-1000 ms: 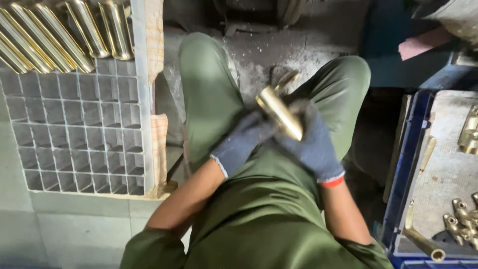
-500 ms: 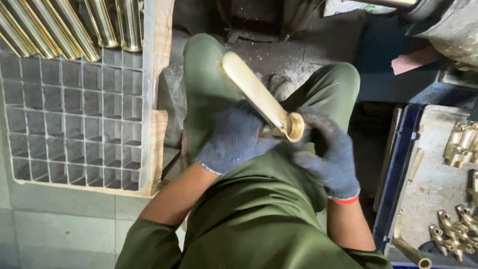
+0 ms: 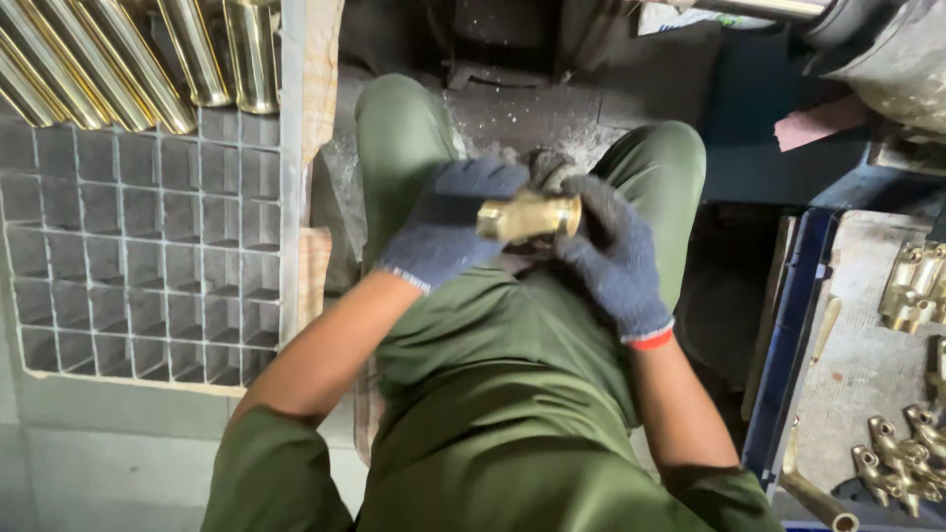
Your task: The person holds and moves brass metal parts against a grinding wheel to polish them, handling various shapes including tubes and L-shaped fittings, and places the finished parts into a grid-style storage tray.
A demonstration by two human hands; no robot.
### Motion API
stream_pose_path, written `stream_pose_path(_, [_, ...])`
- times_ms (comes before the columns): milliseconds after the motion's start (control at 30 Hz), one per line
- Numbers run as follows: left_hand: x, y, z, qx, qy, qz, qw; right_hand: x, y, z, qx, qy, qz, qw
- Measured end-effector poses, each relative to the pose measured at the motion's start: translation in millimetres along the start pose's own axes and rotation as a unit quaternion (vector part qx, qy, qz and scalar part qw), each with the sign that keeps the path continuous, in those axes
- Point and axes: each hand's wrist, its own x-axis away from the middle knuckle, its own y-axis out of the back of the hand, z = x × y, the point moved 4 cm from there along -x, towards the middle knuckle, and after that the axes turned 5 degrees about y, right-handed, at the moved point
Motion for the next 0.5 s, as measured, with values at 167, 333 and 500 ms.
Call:
stream_pose_path(167, [-22, -26, 26, -0.056, 0.002, -0.044, 0.997, -33, 6, -28, 0.088, 0.028, 0.012, 0.996])
stream_pose_path(333, [-63, -49, 61, -0.059, 0.012, -0.059, 0.996, -80, 7, -54, 0.063, 0.011, 0.005, 0.998])
stream_pose_path(500, [-85, -80, 91, -0.038, 0.057, -0.047, 0.997, -102, 4, -79, -0.047, -0.068, -0.024, 0.996])
